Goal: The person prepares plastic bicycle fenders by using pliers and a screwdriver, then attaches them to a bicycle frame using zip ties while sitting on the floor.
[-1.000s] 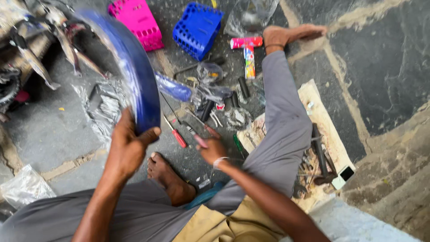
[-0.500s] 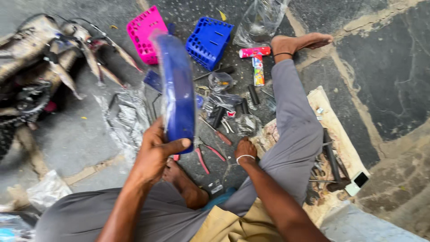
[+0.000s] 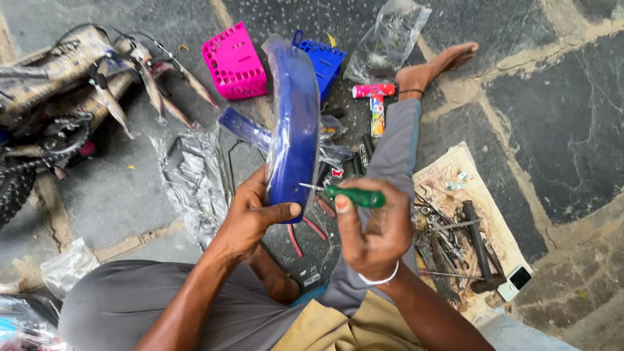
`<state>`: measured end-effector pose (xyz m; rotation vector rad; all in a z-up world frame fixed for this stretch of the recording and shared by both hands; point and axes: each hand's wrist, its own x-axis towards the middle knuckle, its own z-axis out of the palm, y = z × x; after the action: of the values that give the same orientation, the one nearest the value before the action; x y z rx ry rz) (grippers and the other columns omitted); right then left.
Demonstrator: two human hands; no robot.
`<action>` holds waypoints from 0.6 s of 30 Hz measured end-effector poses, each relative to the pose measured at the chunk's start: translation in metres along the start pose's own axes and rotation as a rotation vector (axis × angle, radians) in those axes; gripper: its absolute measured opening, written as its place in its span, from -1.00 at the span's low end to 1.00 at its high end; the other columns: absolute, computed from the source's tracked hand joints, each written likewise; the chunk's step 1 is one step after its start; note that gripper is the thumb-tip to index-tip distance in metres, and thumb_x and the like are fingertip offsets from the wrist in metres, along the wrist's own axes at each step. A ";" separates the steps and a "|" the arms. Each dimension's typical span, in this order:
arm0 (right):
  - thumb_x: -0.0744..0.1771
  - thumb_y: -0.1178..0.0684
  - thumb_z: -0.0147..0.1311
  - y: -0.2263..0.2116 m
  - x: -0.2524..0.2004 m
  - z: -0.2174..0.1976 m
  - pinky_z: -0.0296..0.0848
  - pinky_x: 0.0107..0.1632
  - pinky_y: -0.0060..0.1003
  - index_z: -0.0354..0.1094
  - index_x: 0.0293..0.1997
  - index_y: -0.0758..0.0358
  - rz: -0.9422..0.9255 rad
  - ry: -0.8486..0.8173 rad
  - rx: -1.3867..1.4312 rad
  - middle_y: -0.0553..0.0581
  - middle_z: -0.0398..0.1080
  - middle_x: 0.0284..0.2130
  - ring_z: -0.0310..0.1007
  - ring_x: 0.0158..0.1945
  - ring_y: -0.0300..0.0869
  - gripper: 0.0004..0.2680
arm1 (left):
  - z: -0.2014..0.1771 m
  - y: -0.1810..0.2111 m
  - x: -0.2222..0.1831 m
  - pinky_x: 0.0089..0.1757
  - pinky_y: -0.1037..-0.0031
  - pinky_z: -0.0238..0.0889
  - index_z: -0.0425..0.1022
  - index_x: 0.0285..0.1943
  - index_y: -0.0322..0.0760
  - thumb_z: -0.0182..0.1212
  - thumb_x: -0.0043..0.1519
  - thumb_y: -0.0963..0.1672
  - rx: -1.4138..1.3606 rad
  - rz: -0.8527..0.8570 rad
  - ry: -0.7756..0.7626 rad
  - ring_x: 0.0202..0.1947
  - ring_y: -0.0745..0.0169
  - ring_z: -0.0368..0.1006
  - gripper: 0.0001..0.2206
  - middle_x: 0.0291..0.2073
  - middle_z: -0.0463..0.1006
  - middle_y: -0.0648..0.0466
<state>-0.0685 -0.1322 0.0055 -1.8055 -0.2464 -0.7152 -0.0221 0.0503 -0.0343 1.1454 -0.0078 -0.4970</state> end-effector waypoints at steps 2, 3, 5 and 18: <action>0.38 0.26 0.12 0.002 -0.003 -0.002 0.60 -0.03 -0.32 0.17 0.11 0.45 -0.061 -0.024 -0.040 0.32 0.52 -0.16 0.60 -0.13 -0.10 -0.77 | 0.005 0.001 0.002 0.00 0.57 0.30 0.35 0.34 -0.40 0.35 0.08 -0.29 0.087 0.102 0.016 -0.06 0.43 0.44 -0.43 -0.06 0.55 0.15; 0.38 0.26 0.13 0.004 -0.005 -0.003 0.61 -0.03 -0.31 0.16 0.11 0.45 -0.106 -0.039 -0.074 0.33 0.51 -0.15 0.60 -0.11 -0.10 -0.77 | 0.008 -0.001 0.000 0.00 0.59 0.28 0.36 0.34 -0.40 0.35 0.10 -0.29 0.127 0.144 0.027 -0.06 0.45 0.42 -0.45 -0.06 0.54 0.16; 0.38 0.27 0.14 0.008 -0.006 -0.005 0.62 -0.01 -0.31 0.15 0.09 0.45 -0.199 -0.066 -0.145 0.34 0.50 -0.13 0.61 -0.06 -0.10 -0.77 | 0.016 -0.005 0.004 -0.09 0.58 0.33 0.39 0.22 -0.42 0.37 0.14 -0.27 0.178 0.154 0.123 -0.15 0.45 0.45 -0.55 -0.14 0.56 0.14; 0.36 0.31 0.03 -0.004 -0.013 -0.016 0.64 0.00 -0.22 0.12 0.11 0.51 -0.196 -0.027 -0.050 0.47 0.47 -0.11 0.58 -0.07 0.01 -0.77 | 0.027 0.005 0.007 -0.31 0.59 0.27 0.56 0.03 -0.41 0.38 0.02 -0.30 0.133 0.186 0.132 -0.39 0.50 0.39 -0.64 -0.36 0.56 0.18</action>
<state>-0.0868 -0.1435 0.0037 -1.8562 -0.4307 -0.8411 -0.0210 0.0256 -0.0205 1.2921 -0.0335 -0.2583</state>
